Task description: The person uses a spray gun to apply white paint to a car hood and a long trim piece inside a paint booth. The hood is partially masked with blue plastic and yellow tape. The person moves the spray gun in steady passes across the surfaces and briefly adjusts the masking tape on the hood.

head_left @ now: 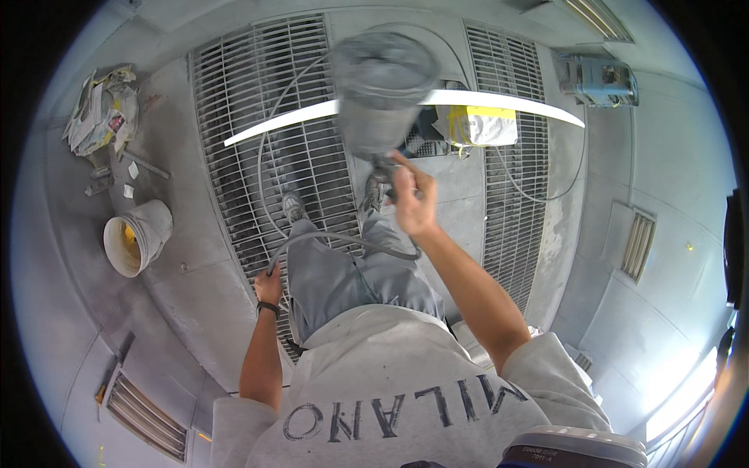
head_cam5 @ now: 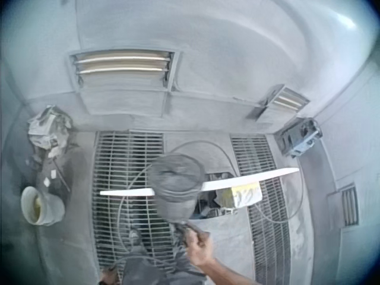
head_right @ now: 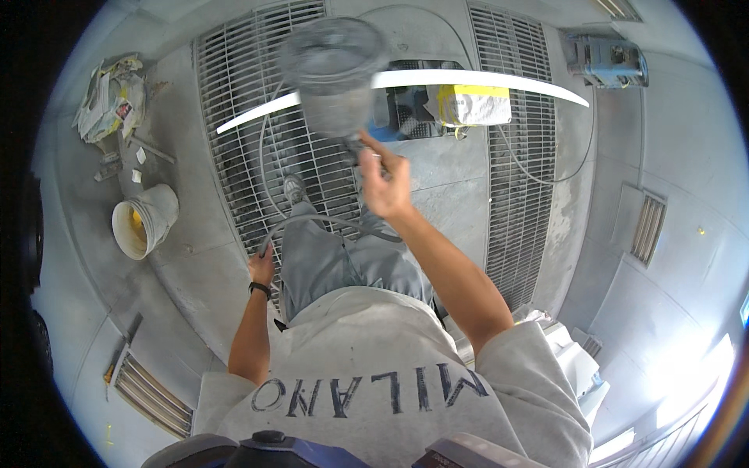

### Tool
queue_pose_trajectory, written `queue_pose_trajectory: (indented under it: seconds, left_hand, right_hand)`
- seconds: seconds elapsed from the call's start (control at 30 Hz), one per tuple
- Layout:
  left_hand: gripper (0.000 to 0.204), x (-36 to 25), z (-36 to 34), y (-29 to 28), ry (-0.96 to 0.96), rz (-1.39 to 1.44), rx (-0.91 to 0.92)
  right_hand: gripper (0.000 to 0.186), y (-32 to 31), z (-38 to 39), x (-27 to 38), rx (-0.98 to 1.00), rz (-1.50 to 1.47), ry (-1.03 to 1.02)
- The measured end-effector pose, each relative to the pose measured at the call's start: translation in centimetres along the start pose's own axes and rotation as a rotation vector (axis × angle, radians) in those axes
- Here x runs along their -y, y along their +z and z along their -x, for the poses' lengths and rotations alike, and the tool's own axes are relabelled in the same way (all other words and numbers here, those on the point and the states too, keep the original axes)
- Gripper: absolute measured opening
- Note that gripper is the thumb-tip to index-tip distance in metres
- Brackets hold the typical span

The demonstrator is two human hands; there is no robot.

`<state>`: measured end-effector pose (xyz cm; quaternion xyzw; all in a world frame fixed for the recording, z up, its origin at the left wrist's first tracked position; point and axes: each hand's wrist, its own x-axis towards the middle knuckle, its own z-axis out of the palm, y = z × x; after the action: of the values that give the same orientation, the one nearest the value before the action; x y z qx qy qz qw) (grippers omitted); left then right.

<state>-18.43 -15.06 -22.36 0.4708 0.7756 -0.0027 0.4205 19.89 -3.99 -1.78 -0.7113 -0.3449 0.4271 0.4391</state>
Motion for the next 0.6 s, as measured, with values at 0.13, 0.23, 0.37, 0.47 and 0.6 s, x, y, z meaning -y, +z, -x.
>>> queue_pose_trajectory:
  seconds: [0.13,0.23,0.37,0.47,0.6]
  left_hand:
    - [0.055,1.0,0.3,-1.6,-0.083,0.023,0.001]
    - [0.056,-0.4,0.3,-1.5,-0.042,-0.076,-0.027]
    - [0.053,-2.6,0.8,0.3,0.164,-0.087,-0.041]
    - [0.05,-3.6,-0.3,0.9,0.25,-0.073,0.042]
    - [0.05,-3.4,-2.4,-0.9,0.316,-0.121,0.056]
  right_hand:
    - [0.036,2.2,-1.5,0.1,0.028,-0.006,-0.063]
    - [0.051,0.3,-1.8,-1.2,-0.035,0.007,-0.091]
    - [0.058,-5.3,-1.5,-3.6,-0.21,-0.027,0.07]
    - [0.06,-8.7,-0.5,-3.4,-0.441,-0.052,0.057]
    - [0.056,-9.1,2.0,-1.9,-0.72,-0.13,0.029]
